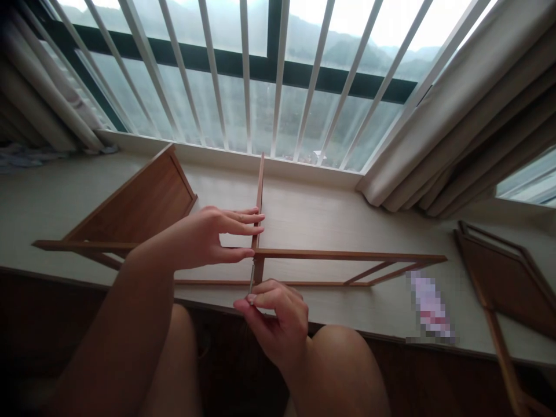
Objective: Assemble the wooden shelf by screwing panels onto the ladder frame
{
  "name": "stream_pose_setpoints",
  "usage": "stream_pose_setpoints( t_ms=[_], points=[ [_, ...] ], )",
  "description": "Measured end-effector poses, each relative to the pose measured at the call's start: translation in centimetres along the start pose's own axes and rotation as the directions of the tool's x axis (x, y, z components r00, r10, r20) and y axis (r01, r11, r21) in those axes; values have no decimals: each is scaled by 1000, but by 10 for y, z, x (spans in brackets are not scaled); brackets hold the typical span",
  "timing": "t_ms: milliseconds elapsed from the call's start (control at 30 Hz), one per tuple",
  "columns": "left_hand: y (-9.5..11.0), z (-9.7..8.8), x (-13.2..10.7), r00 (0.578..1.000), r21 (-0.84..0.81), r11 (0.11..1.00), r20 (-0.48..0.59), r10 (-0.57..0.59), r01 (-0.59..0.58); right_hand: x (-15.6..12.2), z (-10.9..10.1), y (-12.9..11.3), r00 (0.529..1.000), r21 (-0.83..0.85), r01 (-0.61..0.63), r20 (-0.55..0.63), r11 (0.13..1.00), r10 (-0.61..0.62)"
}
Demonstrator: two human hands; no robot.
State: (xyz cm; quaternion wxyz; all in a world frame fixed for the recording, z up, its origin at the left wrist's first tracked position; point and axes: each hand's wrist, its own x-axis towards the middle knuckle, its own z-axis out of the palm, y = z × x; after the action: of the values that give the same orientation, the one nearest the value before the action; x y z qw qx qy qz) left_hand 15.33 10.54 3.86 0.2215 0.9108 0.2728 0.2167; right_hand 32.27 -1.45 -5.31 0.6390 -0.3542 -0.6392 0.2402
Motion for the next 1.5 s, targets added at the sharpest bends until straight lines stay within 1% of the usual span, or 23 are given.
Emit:
stream_pose_setpoints(
  t_ms=[167,367,600,733,1000,1100,1333,1500],
  points=[
    [2,0,1,1000,4,1000,17,11,-11,0,0,1,1000,4,-5,-12,1000,5],
    [3,1,1,1000,-8,1000,9,11,-11,0,-1,4,999,-1,-24,-44,1000,24],
    [5,0,1,1000,-19,1000,8,2,-2,3,-1,5,999,-13,-26,-24,1000,25],
    [6,0,1,1000,3,1000,11,13,-13,2,-1,4,998,-41,-30,-58,999,27],
    [7,0,0,1000,57,998,15,18,-19,4,0,3,996,-32,-59,-62,998,57],
    [7,0,1,1000,64,998,18,17,-18,4,0,2,998,-46,-37,-60,998,34],
    [7,0,0,1000,26,999,10,22,-22,4,1,0,994,-121,-20,-110,992,7],
    [6,0,0,1000,-15,1000,10,14,-14,6,0,-4,997,-128,8,-79,992,-18]
  ],
)
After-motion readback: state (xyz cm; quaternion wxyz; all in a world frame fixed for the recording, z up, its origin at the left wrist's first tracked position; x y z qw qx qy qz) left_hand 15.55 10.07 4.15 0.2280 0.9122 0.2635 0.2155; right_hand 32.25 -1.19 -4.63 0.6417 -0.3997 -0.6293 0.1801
